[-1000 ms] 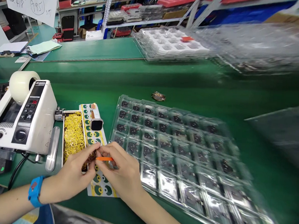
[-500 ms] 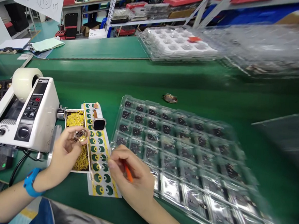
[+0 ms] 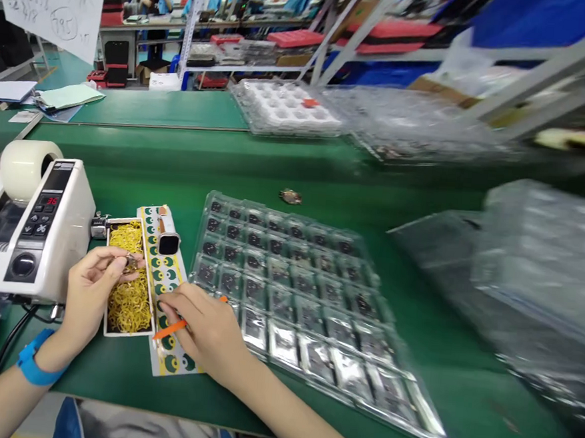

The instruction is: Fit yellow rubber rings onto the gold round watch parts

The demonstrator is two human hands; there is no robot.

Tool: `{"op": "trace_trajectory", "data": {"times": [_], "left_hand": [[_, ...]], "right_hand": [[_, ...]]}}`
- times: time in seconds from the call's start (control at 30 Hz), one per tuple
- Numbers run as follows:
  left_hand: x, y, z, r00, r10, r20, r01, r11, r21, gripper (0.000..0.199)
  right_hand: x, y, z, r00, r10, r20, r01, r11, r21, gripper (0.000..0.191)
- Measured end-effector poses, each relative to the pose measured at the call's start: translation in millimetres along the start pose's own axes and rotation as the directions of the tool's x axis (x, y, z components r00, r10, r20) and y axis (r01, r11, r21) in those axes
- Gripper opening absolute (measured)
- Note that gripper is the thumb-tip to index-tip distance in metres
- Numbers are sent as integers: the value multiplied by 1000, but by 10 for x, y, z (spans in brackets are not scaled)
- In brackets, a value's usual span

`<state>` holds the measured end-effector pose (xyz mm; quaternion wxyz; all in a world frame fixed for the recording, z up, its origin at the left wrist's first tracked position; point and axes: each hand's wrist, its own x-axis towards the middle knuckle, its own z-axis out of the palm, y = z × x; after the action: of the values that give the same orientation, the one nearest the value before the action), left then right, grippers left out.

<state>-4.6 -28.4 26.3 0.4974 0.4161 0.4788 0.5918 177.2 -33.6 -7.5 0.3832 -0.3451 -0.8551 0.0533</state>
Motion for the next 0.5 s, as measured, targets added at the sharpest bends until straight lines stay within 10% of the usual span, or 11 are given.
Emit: {"op": "trace_trajectory", "data": {"times": [0.23, 0.4, 0.5], "left_hand": [[5, 40, -12, 999, -34, -11, 34, 999, -40, 23], [-16, 17, -9, 999, -51, 10, 51, 998, -26, 22], [-11, -7, -8, 997, -67, 45, 68, 998, -16, 23]], "right_hand": [[-601, 1033, -964, 939, 288, -186, -342, 826, -448, 20], [-1095, 1638, -1617, 899, 436, -32, -415, 828, -377, 51], [-1148, 1746, -1650, 877, 448, -172, -480, 815, -324, 57]]}}
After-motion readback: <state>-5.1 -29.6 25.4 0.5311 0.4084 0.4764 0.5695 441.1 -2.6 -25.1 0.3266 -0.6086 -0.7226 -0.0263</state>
